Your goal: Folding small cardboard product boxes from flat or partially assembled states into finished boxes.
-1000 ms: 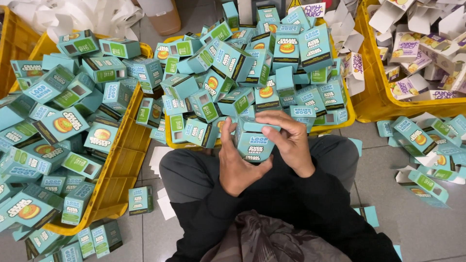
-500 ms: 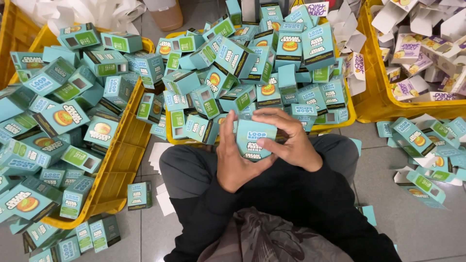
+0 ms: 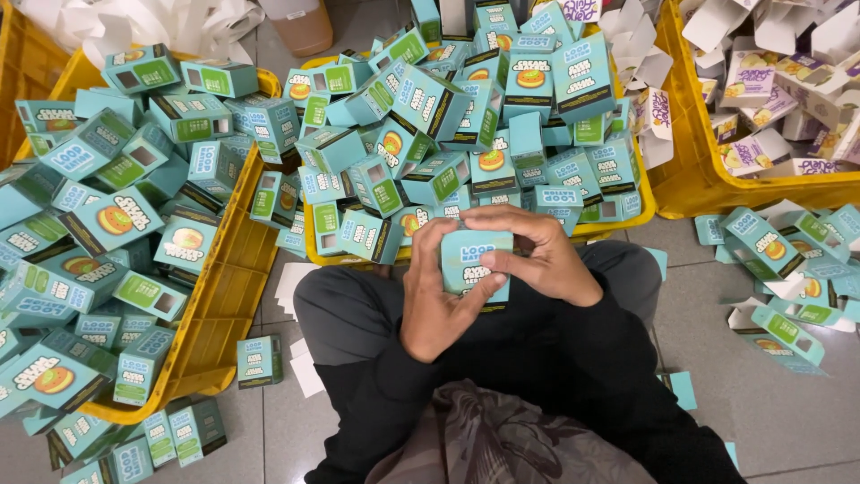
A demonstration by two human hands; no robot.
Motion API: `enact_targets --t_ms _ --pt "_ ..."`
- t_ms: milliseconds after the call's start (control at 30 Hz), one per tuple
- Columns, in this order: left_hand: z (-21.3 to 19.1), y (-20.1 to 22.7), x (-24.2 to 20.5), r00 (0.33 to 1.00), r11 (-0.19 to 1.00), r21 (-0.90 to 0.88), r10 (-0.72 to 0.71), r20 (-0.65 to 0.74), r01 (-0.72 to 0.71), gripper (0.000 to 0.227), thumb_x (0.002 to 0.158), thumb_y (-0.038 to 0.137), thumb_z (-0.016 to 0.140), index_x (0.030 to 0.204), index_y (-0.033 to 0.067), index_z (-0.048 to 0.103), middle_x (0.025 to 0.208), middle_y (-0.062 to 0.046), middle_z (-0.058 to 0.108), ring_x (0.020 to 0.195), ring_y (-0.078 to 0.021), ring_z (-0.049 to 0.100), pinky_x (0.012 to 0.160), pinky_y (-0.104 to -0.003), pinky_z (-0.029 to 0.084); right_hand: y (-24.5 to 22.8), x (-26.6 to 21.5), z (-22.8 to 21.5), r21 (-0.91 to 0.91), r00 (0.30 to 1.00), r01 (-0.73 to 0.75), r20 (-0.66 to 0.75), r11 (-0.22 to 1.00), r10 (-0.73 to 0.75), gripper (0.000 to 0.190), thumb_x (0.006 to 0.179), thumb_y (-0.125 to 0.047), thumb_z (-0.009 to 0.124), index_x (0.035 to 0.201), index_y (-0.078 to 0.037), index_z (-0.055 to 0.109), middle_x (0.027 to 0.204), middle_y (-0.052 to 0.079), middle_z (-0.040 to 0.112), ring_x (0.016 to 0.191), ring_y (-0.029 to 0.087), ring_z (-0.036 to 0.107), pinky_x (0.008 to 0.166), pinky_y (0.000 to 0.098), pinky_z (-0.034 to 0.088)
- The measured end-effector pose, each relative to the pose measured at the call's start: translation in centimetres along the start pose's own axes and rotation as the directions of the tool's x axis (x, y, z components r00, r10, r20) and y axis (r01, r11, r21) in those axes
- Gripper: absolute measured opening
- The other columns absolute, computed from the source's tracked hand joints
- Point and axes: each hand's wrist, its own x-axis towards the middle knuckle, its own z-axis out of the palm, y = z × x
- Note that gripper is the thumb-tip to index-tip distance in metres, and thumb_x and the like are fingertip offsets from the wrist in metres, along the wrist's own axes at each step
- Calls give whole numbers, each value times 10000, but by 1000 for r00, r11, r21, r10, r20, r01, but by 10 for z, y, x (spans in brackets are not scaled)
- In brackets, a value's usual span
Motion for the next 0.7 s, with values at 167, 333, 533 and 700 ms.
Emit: enact_targets --t_ms 167,333,533,700 --pt "5 -5 -4 1000 1000 5 -9 -16 9 711 794 207 902 1332 53 462 1330 -243 507 1149 -628 596 944 -700 481 -1 -1 -1 1 1000 -10 -6 1000 10 363 893 -32 752 1246 35 698 1322 235 671 1255 361 631 1040 503 498" --pt "7 -11 -6 999 1000 6 -16 -32 16 679 797 215 902 1305 66 475 1318 -238 510 1137 -635 595 934 -706 480 3 -1 6 -1 1000 -4 -15 1000 4 341 898 -40 750 1229 30 711 1328 233 675 1254 352 638 1033 486 505" --pt "6 -10 -5 993 1000 -3 9 -116 -9 737 806 228 898 1335 6 435 1291 -297 525 1187 -635 567 995 -695 443 19 -1 19 65 974 58 -221 996 -42 360 860 15 786 1192 48 649 1307 254 656 971 271 735 721 366 647" --pt "5 -12 -5 993 1000 -6 27 -113 -27 723 802 216 899 1308 4 428 1304 -299 525 1204 -619 567 1001 -699 434 18 1 21 87 972 78 -230 993 -56 291 851 27 793 1113 48 669 1235 257 673 910 282 757 648 343 651"
